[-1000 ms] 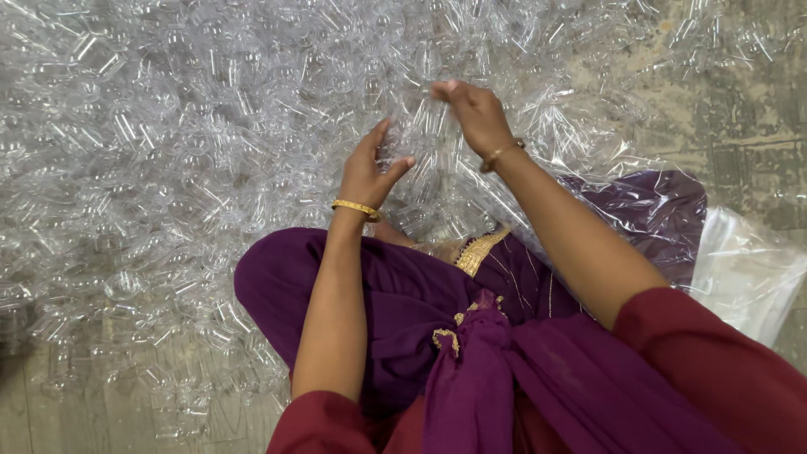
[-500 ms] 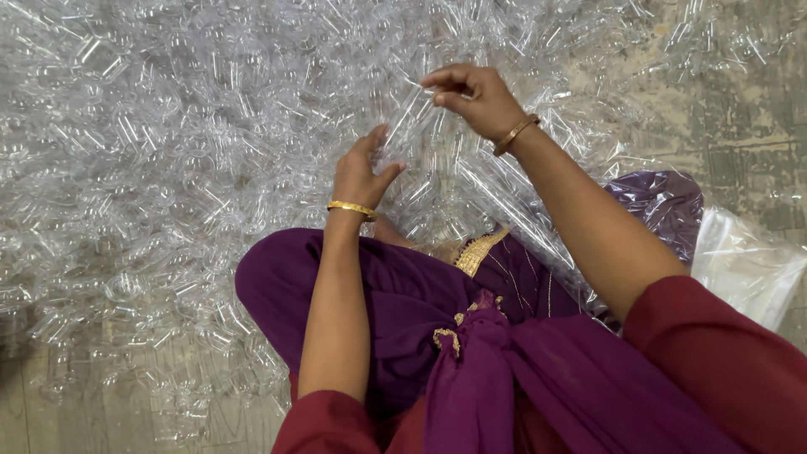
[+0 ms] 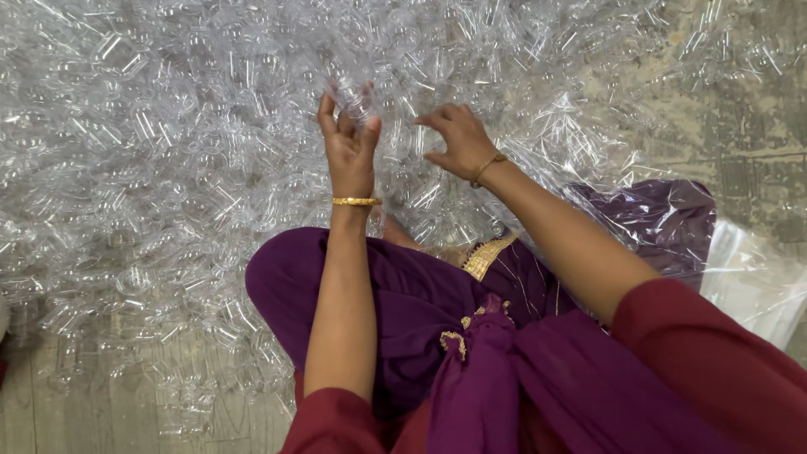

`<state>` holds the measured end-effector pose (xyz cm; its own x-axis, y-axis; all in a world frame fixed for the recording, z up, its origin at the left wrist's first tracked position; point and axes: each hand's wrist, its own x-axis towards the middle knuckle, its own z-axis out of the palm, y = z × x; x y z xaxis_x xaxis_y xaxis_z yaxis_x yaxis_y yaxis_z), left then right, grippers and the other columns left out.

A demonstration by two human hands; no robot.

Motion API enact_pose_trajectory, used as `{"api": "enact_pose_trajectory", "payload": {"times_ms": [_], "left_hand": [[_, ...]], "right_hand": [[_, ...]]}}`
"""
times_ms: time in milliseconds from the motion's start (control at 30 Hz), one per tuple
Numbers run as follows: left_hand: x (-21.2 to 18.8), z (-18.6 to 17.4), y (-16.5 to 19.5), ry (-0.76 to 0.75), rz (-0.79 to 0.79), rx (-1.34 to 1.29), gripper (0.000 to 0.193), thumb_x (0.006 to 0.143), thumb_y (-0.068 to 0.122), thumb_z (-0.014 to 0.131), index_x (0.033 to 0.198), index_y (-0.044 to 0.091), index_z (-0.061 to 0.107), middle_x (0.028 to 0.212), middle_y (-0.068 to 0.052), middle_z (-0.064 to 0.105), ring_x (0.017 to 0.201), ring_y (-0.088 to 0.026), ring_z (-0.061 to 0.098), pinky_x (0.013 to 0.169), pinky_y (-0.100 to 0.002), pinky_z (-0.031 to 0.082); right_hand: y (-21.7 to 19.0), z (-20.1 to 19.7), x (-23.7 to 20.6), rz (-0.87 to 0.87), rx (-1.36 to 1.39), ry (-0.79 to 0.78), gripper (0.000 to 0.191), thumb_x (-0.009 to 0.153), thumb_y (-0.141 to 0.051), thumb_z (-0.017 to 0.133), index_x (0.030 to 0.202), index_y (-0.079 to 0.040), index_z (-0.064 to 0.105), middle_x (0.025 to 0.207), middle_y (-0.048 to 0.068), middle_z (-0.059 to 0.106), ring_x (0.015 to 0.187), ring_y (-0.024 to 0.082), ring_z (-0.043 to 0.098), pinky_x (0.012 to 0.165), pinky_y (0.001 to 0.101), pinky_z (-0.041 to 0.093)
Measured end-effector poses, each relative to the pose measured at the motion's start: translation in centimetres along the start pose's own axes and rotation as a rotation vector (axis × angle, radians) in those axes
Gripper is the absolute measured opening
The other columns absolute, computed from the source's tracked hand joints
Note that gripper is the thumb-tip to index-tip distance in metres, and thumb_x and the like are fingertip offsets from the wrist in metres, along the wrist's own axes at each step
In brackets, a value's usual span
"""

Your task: The person sits cross-legged on the floor among a large spread of small clear plastic components and picks them up one at a time, counting them into a clear plastic bag on their lap. They occasionally gather loose pieces from the floor and press the filled bag flat.

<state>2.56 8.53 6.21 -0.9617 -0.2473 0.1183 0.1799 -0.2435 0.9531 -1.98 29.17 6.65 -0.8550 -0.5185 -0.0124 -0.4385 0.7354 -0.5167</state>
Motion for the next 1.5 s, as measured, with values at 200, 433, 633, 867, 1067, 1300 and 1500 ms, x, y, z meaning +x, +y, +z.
{"api": "enact_pose_trajectory", "payload": {"times_ms": [200,433,633,867,1067,1300,1500], "left_hand": [[0.1,0.7,-1.0,-0.162,0.101,-0.029,0.063,0.109,0.023,0.071,0.158,0.001,0.038,0.155,-0.013,0.053,0.143,-0.022,0.054,0.122,-0.037,0.047],[0.1,-2.1,0.3,0.082,0.0,0.123,0.079,0.098,0.026,0.073,0.161,0.006,0.03,0.151,-0.013,0.054,0.125,-0.021,0.062,0.103,-0.035,0.055],[-0.8,-2.6,1.0,0.091,0.169,0.51,0.07,0.097,0.021,0.081,0.154,0.005,0.045,0.144,-0.014,0.06,0.126,-0.023,0.063,0.107,-0.036,0.052],[-1.3,-1.9,0.8,0.039,0.255,0.986,0.068,0.08,0.012,0.088,0.141,0.007,0.058,0.129,-0.016,0.062,0.115,-0.036,0.061,0.098,-0.045,0.051],[-1.3,-0.6,0.2,-0.13,0.225,1.056,0.068,0.068,0.014,0.092,0.13,0.01,0.066,0.128,-0.015,0.064,0.112,-0.035,0.062,0.096,-0.045,0.051],[-1.2,-1.3,-0.4,-0.102,0.103,0.782,0.066,0.078,0.021,0.09,0.136,0.01,0.063,0.131,-0.014,0.065,0.118,-0.031,0.066,0.099,-0.041,0.054],[-0.4,-2.2,-2.0,-0.006,0.038,0.666,0.07,0.083,0.03,0.089,0.14,0.005,0.058,0.137,-0.016,0.066,0.123,-0.028,0.066,0.104,-0.039,0.053]], "right_hand": [[-3.2,-1.1,0.2,0.151,0.968,0.03,0.056,0.085,-0.027,0.08,0.134,-0.01,0.061,0.114,0.008,0.068,0.112,0.022,0.068,0.095,0.0347,0.06],[-2.8,2.7,6.2,0.444,0.444,0.286,0.049,0.089,-0.038,0.078,0.124,-0.007,0.065,0.108,0.007,0.075,0.104,0.021,0.073,0.091,0.0335,0.057],[-3.4,4.7,7.1,0.363,0.371,0.268,0.057,0.075,-0.032,0.089,0.121,-0.008,0.065,0.093,0.009,0.07,0.085,0.022,0.07,0.077,0.037,0.057],[2.1,-4.2,1.1,0.489,0.691,0.43,0.045,0.078,-0.013,0.085,0.122,-0.017,0.071,0.117,0.001,0.066,0.103,0.016,0.068,0.084,0.0303,0.062],[2.2,-9.0,-1.7,0.063,0.114,0.165,0.05,0.082,-0.009,0.085,0.13,-0.019,0.073,0.137,0.011,0.054,0.126,0.023,0.059,0.111,0.0369,0.051],[5.3,-7.2,2.2,0.311,0.747,0.6,0.016,0.107,-0.021,0.07,0.121,-0.017,0.074,0.114,0.002,0.08,0.109,0.017,0.078,0.095,0.0293,0.065],[4.6,-2.2,5.9,0.322,0.356,0.402,0.016,0.097,-0.016,0.073,0.113,-0.013,0.078,0.106,0.003,0.08,0.097,0.016,0.079,0.088,0.0308,0.063]]}}
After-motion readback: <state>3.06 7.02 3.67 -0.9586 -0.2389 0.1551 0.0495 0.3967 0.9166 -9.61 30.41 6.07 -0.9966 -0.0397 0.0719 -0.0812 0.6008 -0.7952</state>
